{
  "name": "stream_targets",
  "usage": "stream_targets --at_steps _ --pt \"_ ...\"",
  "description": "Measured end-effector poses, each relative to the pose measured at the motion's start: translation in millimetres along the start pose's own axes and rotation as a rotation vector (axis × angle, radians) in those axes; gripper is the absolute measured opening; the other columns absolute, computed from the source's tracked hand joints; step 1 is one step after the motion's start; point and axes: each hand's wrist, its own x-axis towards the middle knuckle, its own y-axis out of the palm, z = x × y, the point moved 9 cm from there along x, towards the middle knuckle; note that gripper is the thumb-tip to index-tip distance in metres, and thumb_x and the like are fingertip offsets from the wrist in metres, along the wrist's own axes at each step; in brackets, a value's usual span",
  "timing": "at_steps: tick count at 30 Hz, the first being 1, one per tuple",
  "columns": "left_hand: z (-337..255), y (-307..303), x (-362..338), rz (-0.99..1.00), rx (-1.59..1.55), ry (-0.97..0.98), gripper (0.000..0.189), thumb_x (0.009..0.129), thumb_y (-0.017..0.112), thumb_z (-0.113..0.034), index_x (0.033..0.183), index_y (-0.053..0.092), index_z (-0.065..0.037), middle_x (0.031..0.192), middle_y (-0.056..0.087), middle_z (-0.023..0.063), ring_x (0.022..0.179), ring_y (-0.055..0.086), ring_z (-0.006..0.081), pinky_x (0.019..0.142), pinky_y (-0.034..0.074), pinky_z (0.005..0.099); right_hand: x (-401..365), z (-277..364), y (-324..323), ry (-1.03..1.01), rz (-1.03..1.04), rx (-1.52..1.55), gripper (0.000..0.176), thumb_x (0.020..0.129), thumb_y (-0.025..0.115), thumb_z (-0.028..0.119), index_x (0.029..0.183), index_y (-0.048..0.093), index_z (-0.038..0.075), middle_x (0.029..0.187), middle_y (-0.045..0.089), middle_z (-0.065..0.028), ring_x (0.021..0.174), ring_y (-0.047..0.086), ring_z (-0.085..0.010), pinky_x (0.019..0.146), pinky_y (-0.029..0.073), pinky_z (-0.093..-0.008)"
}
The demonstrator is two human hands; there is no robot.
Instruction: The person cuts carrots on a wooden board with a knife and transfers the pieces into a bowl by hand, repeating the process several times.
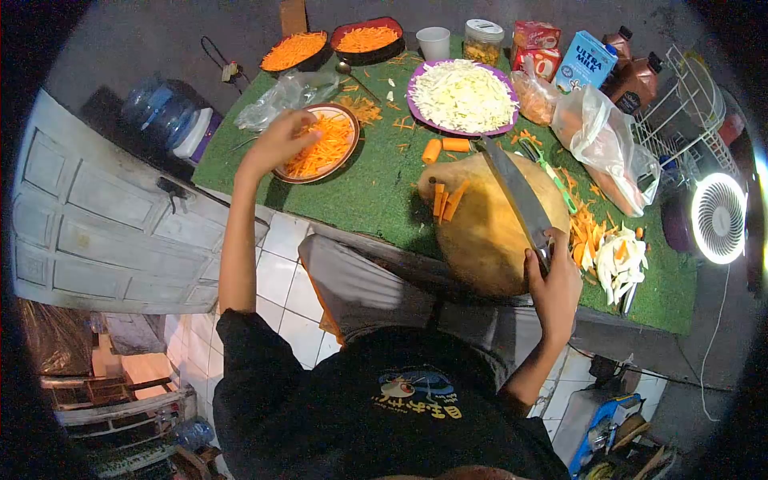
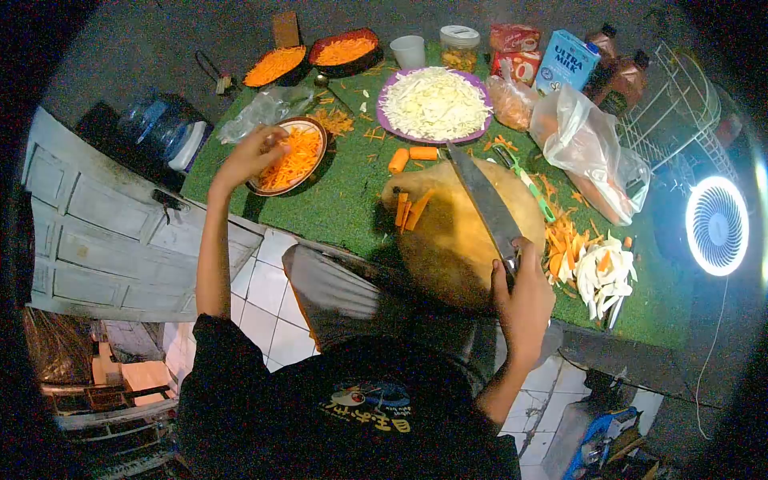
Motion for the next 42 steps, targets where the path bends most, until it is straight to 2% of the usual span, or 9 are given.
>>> stream_targets --at_steps 5,11,19,25,32,35,38,40,42 --pt "-4.9 28.7 -1.7 -0.006 0.410 0.171 0.072 0.082 0.081 -0.043 0.136 0.055 -0.003 0.129 0.061 0.0228 0.122 0.059 0.0381 0.103 0.047 0.0458 0.5 -3.5 1.4 0.000 -0.005 -0.014 0.037 0.097 0.066 0.025 0.127 0.050 0.013 0.101 0.070 -0.0243 0.086 0.068 -0.0468 0.071 0.051 -0.0532" --pt "6.0 19.5 8.4 0.058 0.199 0.056 0.063 0.074 0.082 -0.019 0.129 0.060 -0.001 0.128 0.061 0.0231 0.119 0.059 0.0402 0.101 0.048 0.0437 1.2 -5.6 3.7 0.029 0.035 -0.014 0.037 0.098 0.066 0.026 0.128 0.049 0.013 0.102 0.070 -0.0242 0.086 0.068 -0.0462 0.072 0.051 -0.0531" --pt "-23.8 -14.9 5.4 -0.015 0.239 0.141 0.044 0.085 0.072 -0.004 0.128 0.064 -0.001 0.122 0.067 0.0224 0.113 0.064 0.0390 0.101 0.049 0.0431 2.4 -4.3 2.9 0.036 0.038 -0.019 0.036 0.098 0.066 0.027 0.127 0.050 0.013 0.101 0.071 -0.0238 0.088 0.069 -0.0454 0.074 0.052 -0.0525" --pt "-10.6 -7.5 0.8 0.149 0.077 -0.023 0.039 0.094 0.072 -0.020 0.129 0.066 -0.004 0.128 0.068 0.0173 0.112 0.066 0.0330 0.099 0.051 0.0405 2.0 -4.7 2.2 0.037 0.027 -0.007 0.036 0.098 0.066 0.026 0.127 0.051 0.014 0.101 0.071 -0.0238 0.088 0.069 -0.0453 0.074 0.052 -0.0523" --pt "-5.1 -12.1 4.0 0.049 0.148 0.008 0.032 0.100 0.065 -0.028 0.117 0.072 -0.002 0.117 0.071 0.0205 0.101 0.070 0.0290 0.089 0.053 0.0391 1.8 -3.7 2.0 0.042 0.026 -0.004 0.036 0.097 0.067 0.025 0.128 0.051 0.015 0.100 0.071 -0.0235 0.087 0.069 -0.0445 0.074 0.052 -0.0514" --pt "0.7 20.0 -1.8 0.322 0.120 0.010 0.029 0.100 0.064 -0.026 0.111 0.073 -0.001 0.113 0.072 0.0189 0.096 0.070 0.0298 0.086 0.054 0.0381 2.2 -5.9 3.5 0.047 0.023 -0.023 0.036 0.097 0.067 0.025 0.128 0.051 0.015 0.099 0.071 -0.0230 0.086 0.069 -0.0443 0.073 0.052 -0.0513" --pt "-13.0 24.7 -7.4 0.265 0.078 0.003 0.025 0.100 0.062 -0.022 0.110 0.073 -0.001 0.109 0.073 0.0163 0.092 0.070 0.0299 0.083 0.053 0.0381 1.8 -5.9 3.0 0.047 0.019 -0.025 0.036 0.097 0.066 0.025 0.127 0.050 0.014 0.098 0.071 -0.0227 0.085 0.069 -0.0445 0.072 0.052 -0.0513" --pt "-38.4 -2.5 -10.9 -0.094 0.085 0.120 0.022 0.100 0.060 -0.018 0.106 0.072 0.000 0.101 0.071 0.0157 0.087 0.068 0.0299 0.080 0.052 0.0392 2.0 -5.5 3.1 0.048 0.025 -0.024 0.036 0.097 0.066 0.026 0.127 0.050 0.014 0.098 0.071 -0.0227 0.085 0.069 -0.0447 0.071 0.052 -0.0514" --pt "-58.4 -2.5 -22.8 -0.176 0.092 0.176 0.022 0.101 0.060 -0.018 0.105 0.071 0.000 0.098 0.070 0.0158 0.085 0.067 0.0300 0.078 0.052 0.0395 2.0 -5.8 3.2 0.043 0.026 -0.013 0.036 0.097 0.066 0.026 0.128 0.050 0.014 0.097 0.071 -0.0231 0.084 0.069 -0.0452 0.071 0.052 -0.0518"
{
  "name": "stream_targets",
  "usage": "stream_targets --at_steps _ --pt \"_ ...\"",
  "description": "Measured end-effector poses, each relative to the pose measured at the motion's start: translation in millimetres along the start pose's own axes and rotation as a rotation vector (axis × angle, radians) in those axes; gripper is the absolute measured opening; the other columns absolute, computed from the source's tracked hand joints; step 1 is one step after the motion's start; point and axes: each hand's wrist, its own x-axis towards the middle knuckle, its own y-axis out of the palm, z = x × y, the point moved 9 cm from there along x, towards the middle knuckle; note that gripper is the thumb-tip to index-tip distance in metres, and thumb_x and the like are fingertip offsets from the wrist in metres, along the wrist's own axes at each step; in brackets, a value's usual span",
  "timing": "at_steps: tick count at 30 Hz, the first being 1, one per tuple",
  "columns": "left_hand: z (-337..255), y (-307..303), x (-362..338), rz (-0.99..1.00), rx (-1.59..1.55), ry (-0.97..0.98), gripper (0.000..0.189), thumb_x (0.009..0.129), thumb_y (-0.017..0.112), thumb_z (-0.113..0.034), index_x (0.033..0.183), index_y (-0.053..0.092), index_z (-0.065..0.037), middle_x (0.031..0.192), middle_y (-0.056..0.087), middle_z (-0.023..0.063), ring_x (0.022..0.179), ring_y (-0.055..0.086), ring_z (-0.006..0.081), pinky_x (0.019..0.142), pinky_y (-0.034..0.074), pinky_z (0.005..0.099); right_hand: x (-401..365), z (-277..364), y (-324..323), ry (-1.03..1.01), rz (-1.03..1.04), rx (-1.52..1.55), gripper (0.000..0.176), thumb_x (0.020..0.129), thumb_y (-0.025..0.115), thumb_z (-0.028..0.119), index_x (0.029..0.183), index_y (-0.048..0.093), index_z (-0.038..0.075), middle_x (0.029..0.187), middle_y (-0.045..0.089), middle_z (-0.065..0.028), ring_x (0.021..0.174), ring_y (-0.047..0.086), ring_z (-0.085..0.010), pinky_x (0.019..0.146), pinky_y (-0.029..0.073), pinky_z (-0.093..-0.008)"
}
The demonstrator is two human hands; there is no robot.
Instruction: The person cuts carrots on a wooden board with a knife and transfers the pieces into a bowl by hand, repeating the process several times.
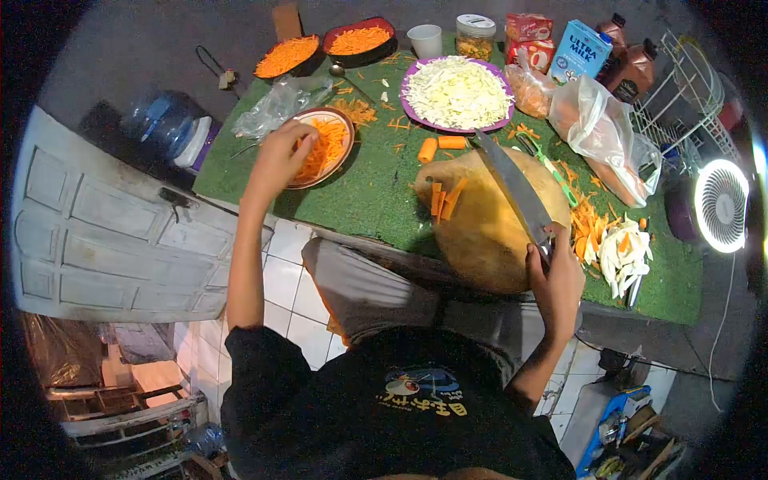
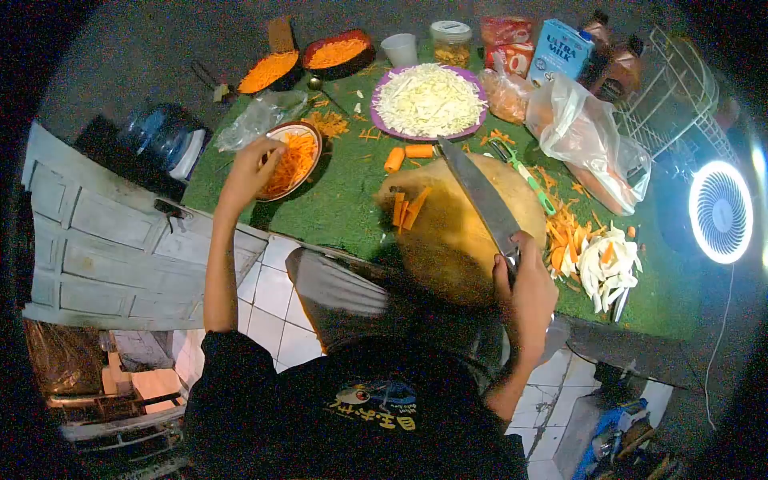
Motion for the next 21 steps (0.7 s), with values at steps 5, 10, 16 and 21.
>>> stream_targets --at_steps 5,10,16,21 --pt "-64.3 34.8 -37.0 -0.012 -0.165 -0.077 0.020 0.100 0.062 -0.017 0.104 0.071 0.001 0.092 0.067 0.0159 0.084 0.066 0.0321 0.079 0.051 0.0389 0.8 -4.0 -1.9 -0.004 -0.001 -0.032 0.036 0.096 0.066 0.023 0.127 0.052 0.011 0.099 0.070 -0.0228 0.086 0.068 -0.0449 0.073 0.052 -0.0535" --pt "-85.3 100.6 -61.4 0.003 -0.341 -0.131 0.015 0.096 0.064 -0.015 0.102 0.073 -0.004 0.088 0.067 0.0127 0.081 0.067 0.0318 0.077 0.053 0.0396 3.5 22.5 -11.5 -0.154 -0.035 0.009 0.028 0.090 0.070 0.010 0.114 0.058 0.004 0.103 0.064 -0.0191 0.099 0.062 -0.0418 0.083 0.051 -0.0503" --pt "-77.2 107.7 -65.9 -0.108 -0.200 -0.161 0.013 0.093 0.067 -0.015 0.101 0.073 -0.007 0.086 0.067 0.0108 0.076 0.067 0.0287 0.069 0.052 0.0376 8.7 26.9 -8.0 -0.173 -0.062 -0.024 0.026 0.087 0.072 0.006 0.111 0.062 0.004 0.104 0.061 -0.0176 0.099 0.061 -0.0407 0.085 0.050 -0.0488" --pt "-77.1 108.6 -66.0 -0.081 -0.220 -0.178 0.013 0.097 0.064 -0.014 0.102 0.072 -0.005 0.082 0.066 0.0127 0.069 0.063 0.0269 0.067 0.050 0.0376 7.0 22.2 -3.6 -0.139 -0.124 0.017 0.029 0.085 0.074 0.006 0.113 0.064 0.006 0.103 0.061 -0.0177 0.098 0.061 -0.0417 0.083 0.050 -0.0489"
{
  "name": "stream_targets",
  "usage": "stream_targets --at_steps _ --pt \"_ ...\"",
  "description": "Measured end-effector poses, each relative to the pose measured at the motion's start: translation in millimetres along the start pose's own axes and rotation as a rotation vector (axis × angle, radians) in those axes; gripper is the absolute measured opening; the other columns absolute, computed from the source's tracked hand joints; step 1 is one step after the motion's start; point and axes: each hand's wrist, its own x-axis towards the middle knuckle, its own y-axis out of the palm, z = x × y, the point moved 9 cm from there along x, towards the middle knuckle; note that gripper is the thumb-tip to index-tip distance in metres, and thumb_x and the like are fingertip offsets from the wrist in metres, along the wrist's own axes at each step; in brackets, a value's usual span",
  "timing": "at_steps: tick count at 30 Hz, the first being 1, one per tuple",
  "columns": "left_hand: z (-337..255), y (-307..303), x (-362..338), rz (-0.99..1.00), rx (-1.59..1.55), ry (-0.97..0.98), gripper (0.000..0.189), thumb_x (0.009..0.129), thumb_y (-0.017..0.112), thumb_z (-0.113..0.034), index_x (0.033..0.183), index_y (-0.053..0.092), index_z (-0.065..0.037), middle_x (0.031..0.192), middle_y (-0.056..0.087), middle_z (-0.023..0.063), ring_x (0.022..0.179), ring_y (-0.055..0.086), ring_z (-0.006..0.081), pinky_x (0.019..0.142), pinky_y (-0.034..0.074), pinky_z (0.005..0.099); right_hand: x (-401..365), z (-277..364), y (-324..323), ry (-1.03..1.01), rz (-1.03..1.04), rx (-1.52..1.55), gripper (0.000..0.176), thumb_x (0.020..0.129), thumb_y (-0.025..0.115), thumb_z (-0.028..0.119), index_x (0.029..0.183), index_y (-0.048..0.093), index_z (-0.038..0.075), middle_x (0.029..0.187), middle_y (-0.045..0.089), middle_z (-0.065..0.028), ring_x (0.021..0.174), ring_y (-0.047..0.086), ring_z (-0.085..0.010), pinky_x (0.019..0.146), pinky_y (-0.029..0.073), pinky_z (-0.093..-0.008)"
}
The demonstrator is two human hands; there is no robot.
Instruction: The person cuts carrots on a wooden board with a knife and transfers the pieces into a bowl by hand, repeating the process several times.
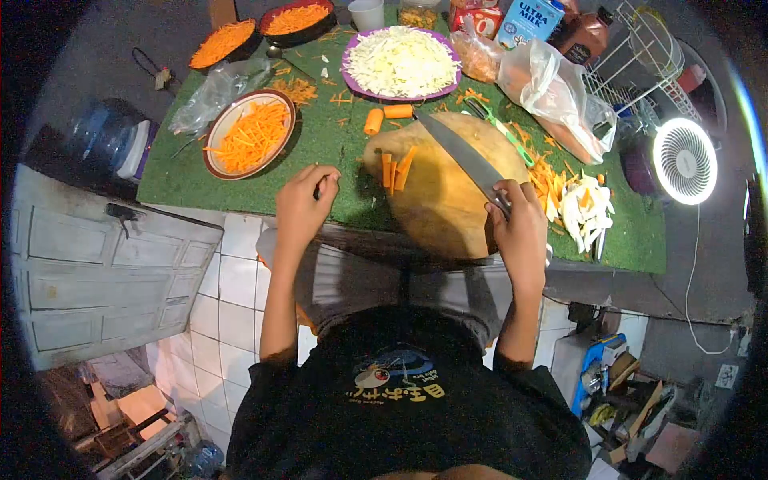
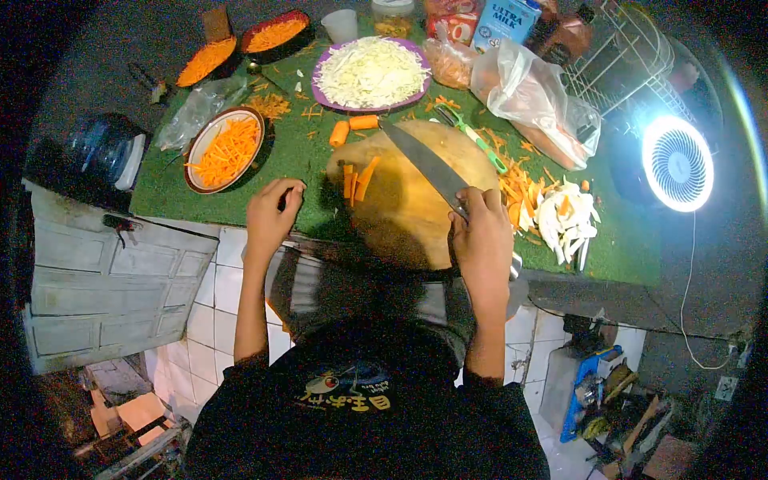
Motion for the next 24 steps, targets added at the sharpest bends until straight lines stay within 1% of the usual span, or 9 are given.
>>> stream_targets --at_steps 6,10,12,14,16,19,21,23,24 --pt "-0.2 2.3 0.4 0.036 -0.047 -0.014 0.010 0.094 0.066 -0.015 0.100 0.071 -0.008 0.079 0.062 0.0096 0.075 0.062 0.0285 0.071 0.049 0.0388 5.1 -1.0 4.4 0.118 0.075 -0.039 0.046 0.083 0.077 0.009 0.126 0.061 0.011 0.104 0.063 -0.0160 0.096 0.063 -0.0384 0.088 0.046 -0.0498" --pt "1.0 4.1 3.3 0.021 0.088 -0.017 0.008 0.094 0.068 -0.015 0.099 0.071 -0.010 0.081 0.063 0.0098 0.077 0.064 0.0284 0.072 0.050 0.0390 7.4 15.4 -3.4 0.042 -0.023 -0.170 0.052 0.083 0.080 0.018 0.130 0.058 0.012 0.108 0.063 -0.0139 0.105 0.060 -0.0357 0.091 0.042 -0.0486" --pt "-0.7 1.1 2.2 0.005 0.047 -0.012 0.010 0.097 0.067 -0.017 0.102 0.069 -0.009 0.087 0.069 0.0107 0.083 0.068 0.0316 0.076 0.053 0.0382 5.2 23.8 -4.1 0.031 -0.047 -0.240 0.047 0.084 0.079 0.021 0.126 0.061 0.010 0.109 0.062 -0.0126 0.104 0.058 -0.0346 0.090 0.042 -0.0480" --pt "1.7 6.4 2.5 0.060 0.048 -0.029 0.010 0.097 0.067 -0.018 0.103 0.070 -0.010 0.091 0.071 0.0095 0.085 0.070 0.0315 0.077 0.054 0.0376 -1.8 53.0 -18.6 -0.096 -0.199 -0.094 0.039 0.085 0.078 0.022 0.119 0.063 0.008 0.107 0.062 -0.0118 0.103 0.057 -0.0335 0.092 0.041 -0.0477" --pt "7.6 9.8 -0.4 0.005 0.107 -0.056 0.011 0.096 0.068 -0.019 0.104 0.071 -0.012 0.096 0.072 0.0089 0.088 0.070 0.0304 0.077 0.055 0.0384 -14.4 70.7 -14.1 -0.137 -0.168 0.081 0.029 0.088 0.072 0.016 0.115 0.064 0.006 0.109 0.061 -0.0131 0.104 0.056 -0.0338 0.093 0.040 -0.0471" --pt "6.2 13.4 -5.0 0.028 0.108 0.015 0.011 0.096 0.065 -0.017 0.105 0.069 -0.012 0.094 0.069 0.0091 0.086 0.069 0.0309 0.074 0.055 0.0423 -28.5 103.9 0.8 -0.166 -0.002 -0.049 0.028 0.088 0.069 0.011 0.114 0.062 0.003 0.113 0.059 -0.0162 0.103 0.058 -0.0367 0.092 0.043 -0.0460" --pt "-1.4 3.9 2.3 0.025 0.115 0.137 0.012 0.096 0.064 -0.015 0.106 0.067 -0.011 0.091 0.066 0.0099 0.082 0.067 0.0309 0.072 0.055 0.0434 -35.3 117.8 -11.8 -0.098 0.042 -0.055 0.029 0.088 0.068 0.010 0.115 0.061 0.002 0.115 0.059 -0.0173 0.104 0.058 -0.0385 0.091 0.045 -0.0465" --pt "-1.4 6.5 0.9 0.134 0.068 0.225 0.017 0.096 0.061 -0.014 0.110 0.065 -0.005 0.094 0.063 0.0147 0.087 0.065 0.0354 0.074 0.054 0.0459 -51.2 126.0 -35.0 0.089 0.127 0.043 0.033 0.086 0.067 0.005 0.118 0.061 0.002 0.118 0.059 -0.0194 0.106 0.059 -0.0426 0.089 0.050 -0.0478" --pt "0.5 7.1 1.5 0.178 0.042 0.278 0.017 0.096 0.061 -0.014 0.110 0.065 -0.005 0.094 0.063 0.0147 0.087 0.065 0.0354 0.074 0.054 0.0459 -63.1 138.0 -59.9 0.158 0.080 -0.005 0.039 0.086 0.065 0.003 0.124 0.060 0.004 0.119 0.059 -0.0191 0.107 0.060 -0.0424 0.089 0.051 -0.0482"
